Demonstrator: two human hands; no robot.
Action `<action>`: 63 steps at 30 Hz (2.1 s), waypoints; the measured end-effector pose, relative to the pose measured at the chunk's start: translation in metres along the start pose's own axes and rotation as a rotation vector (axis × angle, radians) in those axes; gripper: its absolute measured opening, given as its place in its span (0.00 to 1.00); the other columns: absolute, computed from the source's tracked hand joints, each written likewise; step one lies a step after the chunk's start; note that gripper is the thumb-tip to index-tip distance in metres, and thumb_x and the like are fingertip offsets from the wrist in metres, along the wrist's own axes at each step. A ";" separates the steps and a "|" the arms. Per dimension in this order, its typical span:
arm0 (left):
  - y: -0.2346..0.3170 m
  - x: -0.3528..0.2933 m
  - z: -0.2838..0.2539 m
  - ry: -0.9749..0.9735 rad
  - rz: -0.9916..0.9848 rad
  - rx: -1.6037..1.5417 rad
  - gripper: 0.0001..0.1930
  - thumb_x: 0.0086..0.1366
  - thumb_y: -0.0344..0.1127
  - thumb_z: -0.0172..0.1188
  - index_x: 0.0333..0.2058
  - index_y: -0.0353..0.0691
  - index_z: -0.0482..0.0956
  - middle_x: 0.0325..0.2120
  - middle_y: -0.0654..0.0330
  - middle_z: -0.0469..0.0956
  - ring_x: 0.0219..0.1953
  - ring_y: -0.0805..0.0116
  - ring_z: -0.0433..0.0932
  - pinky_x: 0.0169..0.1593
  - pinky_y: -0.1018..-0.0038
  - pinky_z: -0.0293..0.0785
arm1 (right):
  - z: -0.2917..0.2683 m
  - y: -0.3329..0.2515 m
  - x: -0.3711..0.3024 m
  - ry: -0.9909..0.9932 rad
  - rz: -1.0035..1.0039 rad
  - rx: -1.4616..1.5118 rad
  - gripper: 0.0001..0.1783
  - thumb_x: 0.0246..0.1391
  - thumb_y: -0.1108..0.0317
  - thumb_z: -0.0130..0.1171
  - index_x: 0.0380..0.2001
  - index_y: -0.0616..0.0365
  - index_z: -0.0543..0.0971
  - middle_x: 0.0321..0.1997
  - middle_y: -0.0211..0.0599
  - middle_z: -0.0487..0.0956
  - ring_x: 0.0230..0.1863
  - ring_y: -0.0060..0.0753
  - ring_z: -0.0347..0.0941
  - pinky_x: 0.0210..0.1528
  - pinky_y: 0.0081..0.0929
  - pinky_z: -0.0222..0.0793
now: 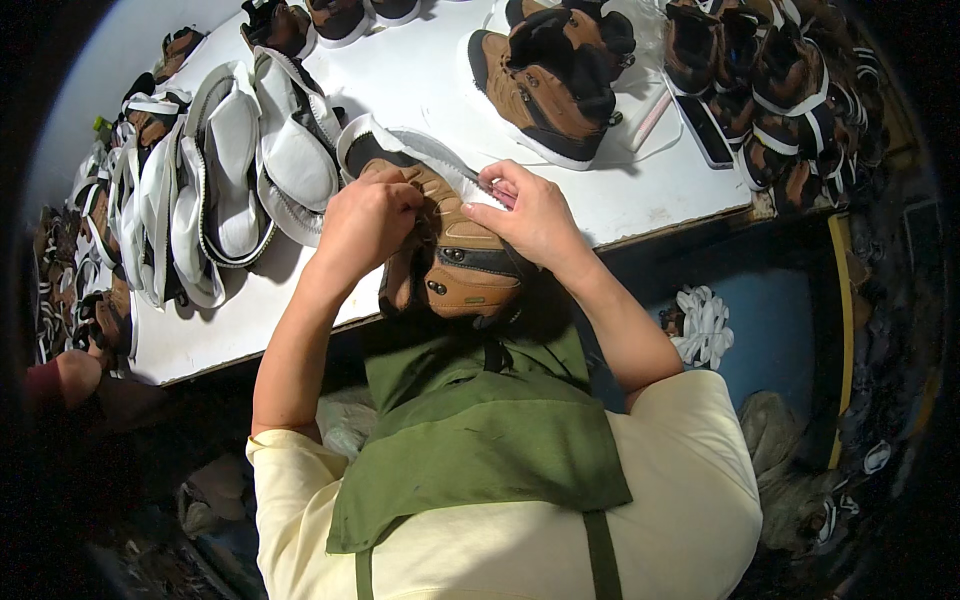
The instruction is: The person assembles a brown and black shoe by hand, attaching the sole, inserting the insole, and adjusting the laces and zipper. The person handles the shoe repeatedly, turning it over and pressing components into place.
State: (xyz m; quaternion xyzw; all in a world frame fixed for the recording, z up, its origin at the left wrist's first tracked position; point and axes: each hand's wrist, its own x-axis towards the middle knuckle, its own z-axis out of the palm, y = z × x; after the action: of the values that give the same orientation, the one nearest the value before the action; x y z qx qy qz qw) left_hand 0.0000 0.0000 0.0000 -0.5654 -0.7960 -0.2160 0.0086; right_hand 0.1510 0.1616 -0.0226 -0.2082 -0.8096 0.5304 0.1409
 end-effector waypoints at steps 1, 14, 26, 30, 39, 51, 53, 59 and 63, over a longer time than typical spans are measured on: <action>-0.002 0.000 0.001 -0.001 0.032 0.026 0.07 0.49 0.29 0.61 0.30 0.39 0.84 0.31 0.59 0.79 0.37 0.57 0.79 0.42 0.66 0.75 | 0.001 -0.001 0.000 -0.002 0.004 0.027 0.20 0.51 0.73 0.67 0.46 0.67 0.73 0.37 0.32 0.79 0.39 0.14 0.71 0.43 0.13 0.68; -0.012 0.010 0.002 -0.059 0.239 0.058 0.07 0.51 0.26 0.58 0.31 0.37 0.78 0.30 0.57 0.75 0.36 0.55 0.77 0.38 0.63 0.75 | 0.000 0.012 0.001 0.016 -0.041 0.171 0.20 0.48 0.66 0.70 0.41 0.64 0.77 0.37 0.36 0.81 0.41 0.23 0.75 0.48 0.23 0.72; -0.023 -0.014 0.024 0.081 -0.217 -0.621 0.05 0.56 0.27 0.60 0.31 0.33 0.76 0.26 0.56 0.73 0.27 0.64 0.75 0.34 0.71 0.72 | 0.000 -0.006 -0.007 0.114 -0.110 -0.015 0.19 0.54 0.72 0.65 0.48 0.68 0.74 0.39 0.33 0.78 0.41 0.17 0.72 0.45 0.18 0.70; -0.028 -0.015 0.029 0.071 -0.272 -0.663 0.05 0.56 0.28 0.59 0.30 0.33 0.77 0.26 0.57 0.73 0.27 0.67 0.75 0.34 0.73 0.72 | -0.003 -0.033 -0.016 0.268 -0.388 -0.136 0.17 0.59 0.64 0.60 0.47 0.63 0.76 0.40 0.42 0.77 0.35 0.36 0.78 0.39 0.30 0.74; -0.024 -0.015 0.027 0.064 -0.378 -0.774 0.05 0.56 0.29 0.59 0.28 0.32 0.77 0.24 0.60 0.74 0.25 0.74 0.73 0.32 0.76 0.70 | 0.015 -0.053 -0.011 0.056 -0.561 -0.688 0.13 0.52 0.66 0.62 0.38 0.63 0.77 0.33 0.39 0.74 0.34 0.39 0.76 0.33 0.35 0.73; -0.026 -0.019 0.036 0.102 -0.365 -0.875 0.03 0.59 0.27 0.60 0.29 0.34 0.76 0.22 0.71 0.72 0.24 0.84 0.68 0.29 0.84 0.65 | 0.036 -0.049 -0.004 0.121 -0.720 -1.158 0.06 0.39 0.72 0.57 0.25 0.59 0.78 0.29 0.33 0.74 0.35 0.30 0.72 0.35 0.25 0.65; -0.025 -0.019 0.037 0.114 -0.359 -0.884 0.03 0.59 0.27 0.60 0.29 0.34 0.76 0.22 0.70 0.73 0.24 0.84 0.68 0.29 0.84 0.65 | 0.039 -0.048 -0.004 0.118 -0.716 -1.176 0.06 0.39 0.72 0.58 0.25 0.59 0.79 0.29 0.33 0.74 0.35 0.29 0.72 0.35 0.25 0.65; -0.025 -0.018 0.035 0.104 -0.366 -0.857 0.03 0.60 0.27 0.59 0.29 0.34 0.76 0.22 0.70 0.73 0.25 0.84 0.69 0.29 0.84 0.66 | 0.043 -0.045 -0.002 0.157 -0.719 -1.176 0.04 0.37 0.72 0.59 0.22 0.57 0.80 0.27 0.32 0.74 0.33 0.29 0.72 0.34 0.25 0.65; -0.024 -0.017 0.037 0.114 -0.342 -0.831 0.04 0.60 0.27 0.60 0.29 0.33 0.76 0.21 0.69 0.74 0.25 0.83 0.70 0.29 0.84 0.67 | 0.045 -0.043 -0.002 0.170 -0.715 -1.190 0.04 0.37 0.72 0.59 0.22 0.58 0.80 0.27 0.32 0.74 0.33 0.29 0.72 0.34 0.26 0.65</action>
State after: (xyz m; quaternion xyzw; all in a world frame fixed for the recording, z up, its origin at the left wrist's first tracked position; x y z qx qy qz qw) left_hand -0.0068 -0.0084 -0.0458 -0.3685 -0.7219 -0.5463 -0.2113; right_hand 0.1244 0.1097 -0.0006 -0.0113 -0.9676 -0.1004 0.2316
